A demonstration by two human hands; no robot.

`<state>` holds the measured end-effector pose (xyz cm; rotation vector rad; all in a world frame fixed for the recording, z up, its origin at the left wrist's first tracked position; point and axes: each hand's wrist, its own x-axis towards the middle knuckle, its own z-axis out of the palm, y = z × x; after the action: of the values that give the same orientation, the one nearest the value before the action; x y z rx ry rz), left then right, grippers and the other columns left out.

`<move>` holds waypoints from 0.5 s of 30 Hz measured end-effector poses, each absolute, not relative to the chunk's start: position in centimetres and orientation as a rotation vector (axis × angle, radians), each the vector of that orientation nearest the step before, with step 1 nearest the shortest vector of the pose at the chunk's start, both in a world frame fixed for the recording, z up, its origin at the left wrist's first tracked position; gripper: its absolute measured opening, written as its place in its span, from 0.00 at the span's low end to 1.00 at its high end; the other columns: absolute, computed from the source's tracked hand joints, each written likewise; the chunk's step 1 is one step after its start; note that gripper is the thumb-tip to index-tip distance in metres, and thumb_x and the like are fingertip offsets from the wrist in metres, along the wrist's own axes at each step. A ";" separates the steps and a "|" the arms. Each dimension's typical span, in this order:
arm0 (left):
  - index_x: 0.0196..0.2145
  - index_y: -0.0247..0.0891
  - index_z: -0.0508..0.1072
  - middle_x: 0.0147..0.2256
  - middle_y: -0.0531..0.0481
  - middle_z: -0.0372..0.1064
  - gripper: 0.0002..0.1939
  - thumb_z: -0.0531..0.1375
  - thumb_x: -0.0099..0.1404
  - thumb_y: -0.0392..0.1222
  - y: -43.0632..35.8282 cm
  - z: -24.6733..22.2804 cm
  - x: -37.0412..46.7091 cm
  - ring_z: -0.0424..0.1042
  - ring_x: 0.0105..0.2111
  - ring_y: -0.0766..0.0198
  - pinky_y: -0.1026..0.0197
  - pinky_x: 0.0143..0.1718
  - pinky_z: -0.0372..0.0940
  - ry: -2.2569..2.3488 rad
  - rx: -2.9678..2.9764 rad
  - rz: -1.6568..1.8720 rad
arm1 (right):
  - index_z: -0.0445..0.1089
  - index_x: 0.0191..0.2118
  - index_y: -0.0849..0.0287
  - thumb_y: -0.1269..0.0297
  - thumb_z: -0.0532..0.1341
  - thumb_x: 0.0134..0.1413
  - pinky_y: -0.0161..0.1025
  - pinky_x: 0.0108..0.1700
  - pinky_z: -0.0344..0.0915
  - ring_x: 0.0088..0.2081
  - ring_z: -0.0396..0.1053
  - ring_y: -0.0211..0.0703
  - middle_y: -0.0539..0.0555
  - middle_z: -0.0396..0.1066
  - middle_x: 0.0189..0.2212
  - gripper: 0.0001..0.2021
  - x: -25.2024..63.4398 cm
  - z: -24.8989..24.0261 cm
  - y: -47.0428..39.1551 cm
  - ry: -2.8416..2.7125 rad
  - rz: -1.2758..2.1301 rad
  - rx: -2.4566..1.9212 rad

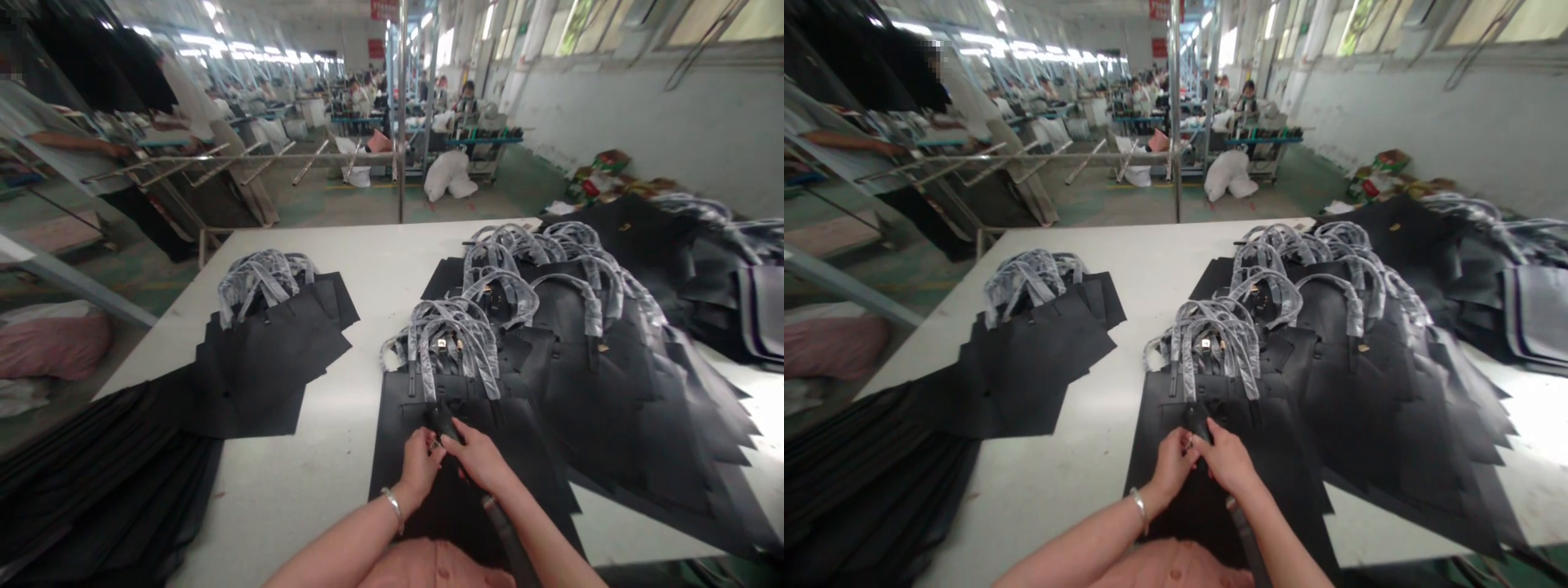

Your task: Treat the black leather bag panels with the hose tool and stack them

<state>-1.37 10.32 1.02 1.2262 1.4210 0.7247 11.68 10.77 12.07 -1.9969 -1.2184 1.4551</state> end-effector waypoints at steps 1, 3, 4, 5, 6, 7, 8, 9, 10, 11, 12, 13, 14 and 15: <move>0.31 0.36 0.67 0.29 0.52 0.65 0.06 0.61 0.54 0.32 10.3 1.0 -1.4 0.66 0.27 0.65 0.67 0.23 0.60 1.426 1.230 0.725 | 0.62 0.62 0.73 0.58 0.60 0.52 0.36 0.23 0.63 0.16 0.67 0.39 0.56 0.76 0.25 0.33 11.5 12.2 11.1 -1.240 1.438 -2.013; 0.31 0.36 0.67 0.28 0.52 0.66 0.06 0.61 0.54 0.32 10.3 0.9 -1.4 0.66 0.27 0.65 0.66 0.25 0.60 1.437 1.234 0.728 | 0.63 0.61 0.72 0.57 0.61 0.52 0.37 0.24 0.63 0.16 0.67 0.40 0.56 0.76 0.25 0.33 11.5 12.5 11.3 -1.271 1.423 -2.025; 0.30 0.36 0.68 0.28 0.52 0.66 0.06 0.61 0.53 0.31 10.2 0.9 -1.5 0.66 0.27 0.65 0.65 0.26 0.60 1.443 1.234 0.730 | 0.64 0.60 0.71 0.57 0.62 0.52 0.37 0.24 0.63 0.16 0.68 0.40 0.56 0.76 0.25 0.33 11.5 12.6 11.2 -1.278 1.425 -2.026; 0.30 0.36 0.68 0.28 0.52 0.66 0.07 0.62 0.53 0.31 10.1 0.9 -1.5 0.66 0.28 0.65 0.65 0.28 0.61 1.450 1.238 0.734 | 0.66 0.59 0.70 0.57 0.62 0.51 0.37 0.24 0.63 0.16 0.68 0.40 0.55 0.76 0.24 0.31 11.6 12.8 11.1 -1.279 1.432 -2.025; 0.30 0.36 0.68 0.28 0.51 0.67 0.08 0.63 0.52 0.31 10.0 1.0 -1.6 0.66 0.29 0.64 0.64 0.30 0.61 1.456 1.246 0.741 | 0.68 0.58 0.68 0.58 0.62 0.51 0.37 0.24 0.63 0.15 0.67 0.40 0.54 0.76 0.24 0.29 11.7 12.8 11.0 -1.274 1.440 -2.024; 0.30 0.36 0.69 0.29 0.51 0.68 0.09 0.64 0.51 0.31 9.9 1.0 -1.6 0.67 0.30 0.63 0.63 0.32 0.61 1.461 1.259 0.751 | 0.70 0.56 0.65 0.58 0.62 0.51 0.37 0.23 0.63 0.14 0.67 0.39 0.53 0.76 0.23 0.27 11.8 12.9 10.8 -1.264 1.447 -2.024; 0.30 0.36 0.69 0.30 0.51 0.68 0.09 0.64 0.51 0.31 9.8 1.1 -1.7 0.67 0.31 0.63 0.63 0.34 0.60 1.462 1.274 0.752 | 0.71 0.55 0.64 0.58 0.62 0.51 0.37 0.22 0.63 0.14 0.67 0.39 0.52 0.76 0.22 0.26 11.8 12.9 10.8 -1.250 1.451 -2.025; 0.31 0.36 0.69 0.30 0.50 0.69 0.09 0.65 0.51 0.31 9.8 1.2 -1.7 0.67 0.31 0.63 0.62 0.34 0.60 1.457 1.286 0.743 | 0.71 0.55 0.63 0.57 0.62 0.51 0.36 0.21 0.63 0.14 0.67 0.40 0.51 0.75 0.22 0.26 11.7 12.8 10.8 -1.234 1.443 -2.025; 0.30 0.36 0.69 0.30 0.51 0.69 0.09 0.65 0.51 0.32 9.8 1.3 -1.8 0.68 0.31 0.63 0.63 0.34 0.60 1.447 1.289 0.727 | 0.70 0.56 0.63 0.56 0.61 0.52 0.37 0.22 0.64 0.15 0.68 0.40 0.51 0.75 0.22 0.26 11.6 12.8 10.9 -1.219 1.422 -2.023; 0.30 0.36 0.69 0.28 0.51 0.69 0.07 0.64 0.52 0.33 9.8 1.5 -1.9 0.68 0.29 0.63 0.63 0.33 0.60 1.428 1.283 0.693 | 0.68 0.57 0.63 0.55 0.61 0.52 0.37 0.24 0.65 0.17 0.70 0.41 0.51 0.75 0.23 0.28 11.6 12.8 11.1 -1.204 1.385 -2.019; 0.30 0.36 0.69 0.26 0.52 0.68 0.06 0.64 0.54 0.35 9.9 1.7 -2.2 0.68 0.27 0.63 0.63 0.32 0.60 1.403 1.278 0.639 | 0.66 0.60 0.64 0.54 0.60 0.53 0.37 0.26 0.67 0.20 0.71 0.42 0.52 0.76 0.25 0.30 11.7 12.8 11.2 -1.190 1.340 -2.016; 0.30 0.36 0.70 0.25 0.53 0.68 0.05 0.63 0.57 0.38 10.1 2.0 -2.5 0.68 0.25 0.63 0.63 0.31 0.60 1.386 1.287 0.581 | 0.63 0.62 0.65 0.52 0.59 0.54 0.38 0.29 0.68 0.22 0.72 0.43 0.52 0.76 0.27 0.33 11.9 12.9 11.2 -1.177 1.293 -2.014; 0.31 0.36 0.70 0.25 0.52 0.68 0.06 0.62 0.60 0.41 10.4 2.3 -2.9 0.68 0.25 0.63 0.62 0.31 0.60 1.396 1.318 0.544 | 0.61 0.63 0.64 0.50 0.59 0.54 0.39 0.30 0.68 0.24 0.73 0.44 0.52 0.77 0.28 0.34 12.2 13.0 11.2 -1.160 1.255 -2.009; 0.35 0.36 0.71 0.27 0.50 0.69 0.08 0.60 0.62 0.44 10.8 2.7 -3.4 0.70 0.27 0.61 0.61 0.33 0.61 1.439 1.374 0.537 | 0.59 0.64 0.64 0.49 0.59 0.53 0.39 0.31 0.68 0.25 0.73 0.45 0.52 0.77 0.29 0.35 12.8 13.2 11.0 -1.134 1.234 -2.001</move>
<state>-3.40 10.76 2.68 1.3742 1.4393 0.5367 12.76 10.96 13.17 -2.0011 -1.1341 1.2335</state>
